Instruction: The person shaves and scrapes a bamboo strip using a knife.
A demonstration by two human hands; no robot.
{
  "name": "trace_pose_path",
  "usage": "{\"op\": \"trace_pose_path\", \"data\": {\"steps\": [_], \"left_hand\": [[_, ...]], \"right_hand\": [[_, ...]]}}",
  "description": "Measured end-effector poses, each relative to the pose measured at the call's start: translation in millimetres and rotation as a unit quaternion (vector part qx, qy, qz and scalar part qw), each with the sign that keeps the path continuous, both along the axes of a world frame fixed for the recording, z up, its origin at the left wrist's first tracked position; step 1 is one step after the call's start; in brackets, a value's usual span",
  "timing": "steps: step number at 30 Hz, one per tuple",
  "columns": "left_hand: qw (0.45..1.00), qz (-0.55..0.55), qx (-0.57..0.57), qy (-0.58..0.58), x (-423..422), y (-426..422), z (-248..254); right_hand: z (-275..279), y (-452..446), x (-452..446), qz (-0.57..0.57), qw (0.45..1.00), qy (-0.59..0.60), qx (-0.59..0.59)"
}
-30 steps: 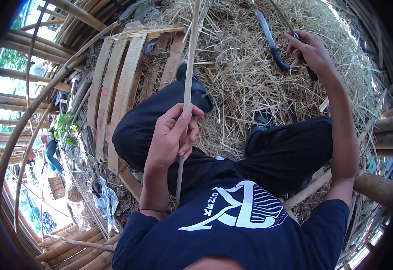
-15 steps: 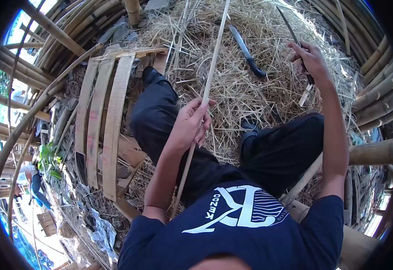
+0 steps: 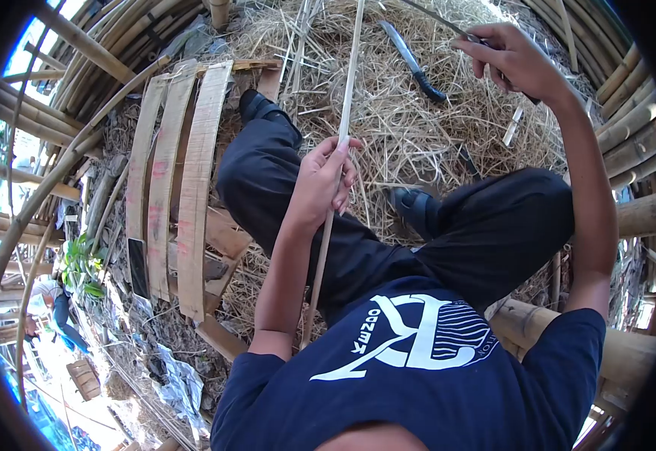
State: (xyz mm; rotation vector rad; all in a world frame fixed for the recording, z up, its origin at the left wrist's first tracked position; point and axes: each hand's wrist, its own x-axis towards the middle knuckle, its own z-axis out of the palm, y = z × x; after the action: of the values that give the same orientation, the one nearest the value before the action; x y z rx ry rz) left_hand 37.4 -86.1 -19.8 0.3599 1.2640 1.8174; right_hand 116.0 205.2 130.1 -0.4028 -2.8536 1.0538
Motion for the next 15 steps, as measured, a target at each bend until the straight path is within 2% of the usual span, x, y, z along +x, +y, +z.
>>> {"op": "trace_pose_path", "data": {"steps": [3,6,15], "left_hand": [[1.0,-0.005,0.012,-0.01,-1,0,-2],[0.999,-0.003,0.033,-0.021,-2,0,-3],[0.999,0.002,0.033,-0.023,0,2,0]], "right_hand": [[-3,-10,8,0.002,1.0,0.023,0.015],[4,-13,10,0.034,0.999,-0.019,0.033],[23,-18,19,0.01,0.996,0.006,0.092]]}}
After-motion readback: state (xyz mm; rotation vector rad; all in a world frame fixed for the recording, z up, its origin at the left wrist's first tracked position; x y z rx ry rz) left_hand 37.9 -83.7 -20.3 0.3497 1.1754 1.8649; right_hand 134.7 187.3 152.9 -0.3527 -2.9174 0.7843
